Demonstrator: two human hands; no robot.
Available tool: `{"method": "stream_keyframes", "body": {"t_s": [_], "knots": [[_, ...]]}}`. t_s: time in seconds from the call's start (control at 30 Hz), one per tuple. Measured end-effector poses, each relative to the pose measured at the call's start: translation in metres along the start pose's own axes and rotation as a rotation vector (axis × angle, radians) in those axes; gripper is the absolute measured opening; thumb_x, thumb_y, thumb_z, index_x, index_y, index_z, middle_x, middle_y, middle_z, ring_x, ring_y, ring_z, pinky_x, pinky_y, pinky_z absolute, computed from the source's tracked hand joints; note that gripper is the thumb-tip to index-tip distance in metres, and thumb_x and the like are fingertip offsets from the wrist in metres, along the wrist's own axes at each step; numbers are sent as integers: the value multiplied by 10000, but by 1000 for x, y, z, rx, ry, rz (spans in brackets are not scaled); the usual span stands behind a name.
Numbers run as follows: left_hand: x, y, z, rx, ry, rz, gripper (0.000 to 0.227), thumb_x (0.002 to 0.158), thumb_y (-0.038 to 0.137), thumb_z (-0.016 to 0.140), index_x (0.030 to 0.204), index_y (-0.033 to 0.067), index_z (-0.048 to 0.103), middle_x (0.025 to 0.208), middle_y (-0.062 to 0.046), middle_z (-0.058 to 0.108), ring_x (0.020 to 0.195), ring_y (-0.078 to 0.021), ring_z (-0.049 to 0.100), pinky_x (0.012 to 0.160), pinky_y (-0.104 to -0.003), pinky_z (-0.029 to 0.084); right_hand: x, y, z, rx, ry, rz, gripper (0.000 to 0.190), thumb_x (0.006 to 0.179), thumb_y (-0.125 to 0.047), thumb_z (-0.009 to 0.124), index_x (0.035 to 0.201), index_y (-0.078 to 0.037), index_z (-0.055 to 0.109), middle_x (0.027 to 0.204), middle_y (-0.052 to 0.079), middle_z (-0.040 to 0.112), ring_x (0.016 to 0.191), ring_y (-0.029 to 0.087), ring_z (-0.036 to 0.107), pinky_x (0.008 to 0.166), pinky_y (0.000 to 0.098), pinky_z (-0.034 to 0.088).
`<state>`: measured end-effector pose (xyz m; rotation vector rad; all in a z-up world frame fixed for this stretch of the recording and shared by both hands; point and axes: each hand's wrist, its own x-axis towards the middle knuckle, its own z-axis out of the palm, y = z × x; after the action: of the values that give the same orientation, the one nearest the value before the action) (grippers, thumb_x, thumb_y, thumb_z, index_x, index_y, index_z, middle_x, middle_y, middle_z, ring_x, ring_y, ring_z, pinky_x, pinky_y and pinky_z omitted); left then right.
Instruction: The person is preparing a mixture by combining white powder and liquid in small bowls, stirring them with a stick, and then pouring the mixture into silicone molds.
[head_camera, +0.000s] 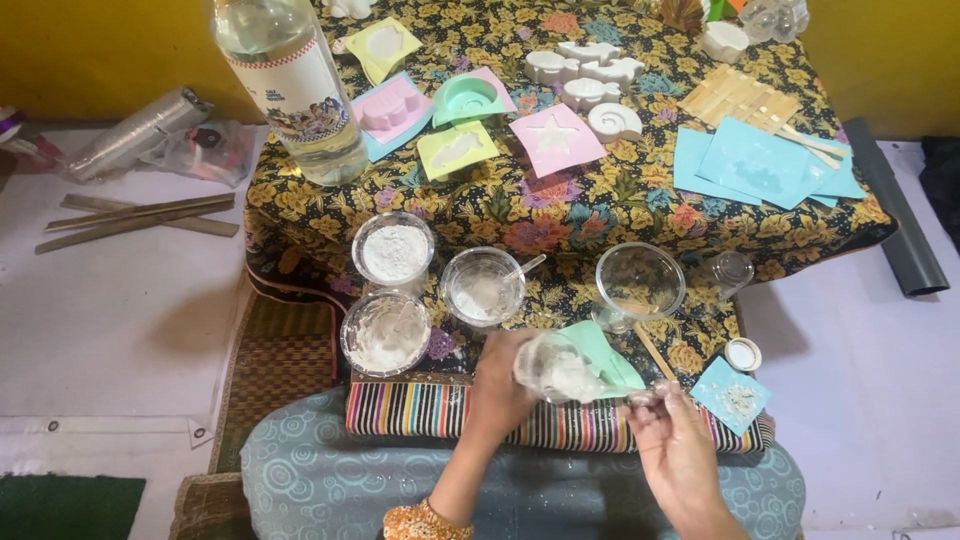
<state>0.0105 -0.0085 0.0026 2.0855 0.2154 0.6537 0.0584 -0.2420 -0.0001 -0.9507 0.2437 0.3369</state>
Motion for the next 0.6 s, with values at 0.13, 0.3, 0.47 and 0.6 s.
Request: {"method": "stream_keyframes", "body": {"t_s": [0.13, 0.3, 0.47, 0.6], "knots": [[-13, -15, 4, -20, -20, -106, 727, 610, 252, 967, 1240, 63, 658, 1133, -93, 605, 982, -223, 631, 881, -339, 591, -8, -28, -1, -43, 45, -75, 211, 1156, -151, 338, 1106, -42, 511, 1026, 165, 578, 882, 197, 545, 899, 404, 532], [-24, -10, -16, 243, -48, -105, 939, 614, 223, 960, 1382, -50, 494, 1377, -239, 565, 1309, -410, 518, 1194, -570, 299, -6, -29, -45, -495, -196, -606, 155, 1114, -161, 465, 1127, -17, 522, 1070, 110, 576, 979, 200, 595, 989, 398, 571], [-30, -9, -24, 195, -54, -99, 902, 645, 226, 933, 1390, 1, 478, 1370, -183, 543, 1260, -355, 515, 1099, -484, 385, -11, -44, -25, -881, -245, -772, 127, 1006, 60, 461, 1001, -22, 559, 992, 117, 690, 1044, 263, 719, 989, 371, 596], [-39, 19, -37, 123, -64, -394, 1056, 682, 514, 917, 1453, -19, 431, 1439, -212, 454, 1341, -358, 487, 1119, -522, 415, -9, -43, -24, -1002, -299, -916, 270, 862, 121, 532, 970, -91, 660, 1092, 56, 774, 865, 123, 635, 768, 234, 510]]}}
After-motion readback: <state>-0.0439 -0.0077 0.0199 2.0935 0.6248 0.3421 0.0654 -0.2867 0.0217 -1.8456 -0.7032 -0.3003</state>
